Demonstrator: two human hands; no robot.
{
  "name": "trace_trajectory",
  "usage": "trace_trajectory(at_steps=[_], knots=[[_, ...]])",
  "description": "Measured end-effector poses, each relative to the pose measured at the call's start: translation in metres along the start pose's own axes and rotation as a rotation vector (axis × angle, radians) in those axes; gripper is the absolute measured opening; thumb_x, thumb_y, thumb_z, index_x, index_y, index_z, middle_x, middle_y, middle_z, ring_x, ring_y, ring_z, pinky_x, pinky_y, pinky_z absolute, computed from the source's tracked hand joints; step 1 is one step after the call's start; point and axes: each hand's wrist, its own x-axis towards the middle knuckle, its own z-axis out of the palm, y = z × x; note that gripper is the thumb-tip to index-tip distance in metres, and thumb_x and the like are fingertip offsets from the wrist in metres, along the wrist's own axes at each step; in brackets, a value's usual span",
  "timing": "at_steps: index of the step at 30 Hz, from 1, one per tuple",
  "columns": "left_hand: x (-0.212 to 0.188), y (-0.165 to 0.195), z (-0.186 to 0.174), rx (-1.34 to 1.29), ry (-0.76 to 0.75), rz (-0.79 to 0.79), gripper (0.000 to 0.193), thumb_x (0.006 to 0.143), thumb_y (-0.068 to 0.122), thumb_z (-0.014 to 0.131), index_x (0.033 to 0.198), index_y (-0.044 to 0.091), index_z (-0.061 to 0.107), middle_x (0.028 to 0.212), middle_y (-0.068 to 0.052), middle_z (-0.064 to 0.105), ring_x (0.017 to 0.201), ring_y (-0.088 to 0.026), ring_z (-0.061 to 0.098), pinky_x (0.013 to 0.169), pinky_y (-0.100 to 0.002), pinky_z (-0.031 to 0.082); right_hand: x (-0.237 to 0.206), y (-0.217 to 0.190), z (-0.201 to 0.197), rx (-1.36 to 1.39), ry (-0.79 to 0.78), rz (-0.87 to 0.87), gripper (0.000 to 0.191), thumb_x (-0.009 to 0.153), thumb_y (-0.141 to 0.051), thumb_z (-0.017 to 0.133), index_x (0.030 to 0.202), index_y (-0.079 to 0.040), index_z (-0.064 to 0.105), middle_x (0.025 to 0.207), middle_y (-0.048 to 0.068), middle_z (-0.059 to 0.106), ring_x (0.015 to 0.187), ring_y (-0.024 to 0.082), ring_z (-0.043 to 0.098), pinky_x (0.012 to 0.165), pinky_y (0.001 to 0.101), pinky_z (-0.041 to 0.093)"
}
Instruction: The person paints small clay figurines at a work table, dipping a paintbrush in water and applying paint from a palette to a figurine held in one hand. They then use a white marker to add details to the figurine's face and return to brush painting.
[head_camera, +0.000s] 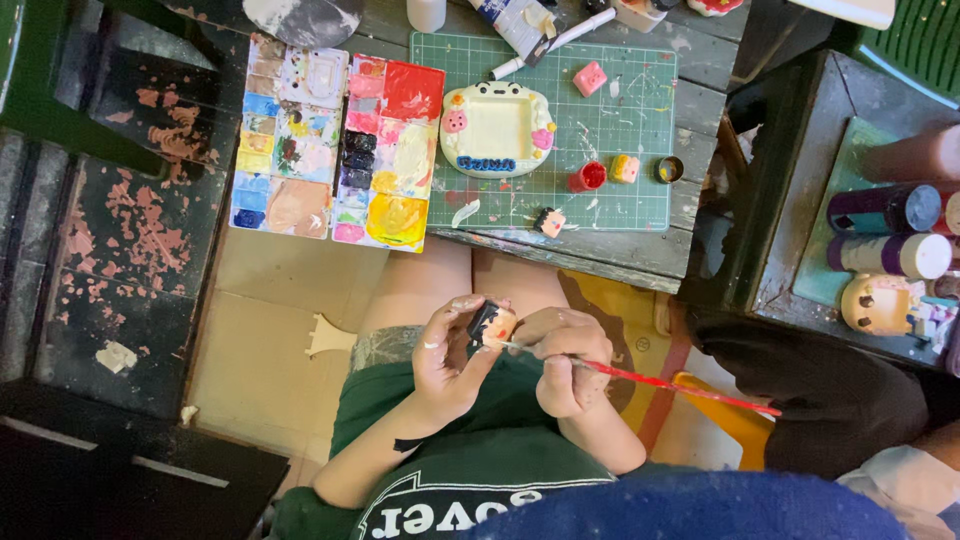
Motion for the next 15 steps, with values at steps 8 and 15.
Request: trace_trajectory(at_steps=[8,15], knots=[[-0.0011,-0.0028,-0.0018,0.021,0.01,0.044,0.05,0.1,-0.005,0.067,0.144,0.001,0.044,0.142,-0.018,0.054,0.136,-0.03,0.059,0.116,-0.043,0.049,0.0002,-0.0017,0.0001,0.025,0.038,-0.042,0.015,0.106,-0.019,0.051,0.098,-0.006,0.049,0.076,0.014,0.066,0.065,0.023,0.066,0.062,0.0349,0.057],[-0.0007,-0.0017,-0.0018,0.025,0.02,0.043,0.049,0.1,-0.004,0.068,0.143,0.001,0.046,0.141,-0.018,0.056,0.134,-0.029,0.06,0.116,-0.044,0.049,-0.0006,-0.0006,0.0014,0.064,0.077,0.038,0.014,0.106,-0.018,0.051,0.099,-0.006,0.05,0.078,0.015,0.066,0.065,0.023,0.066,0.063,0.0351,0.057]])
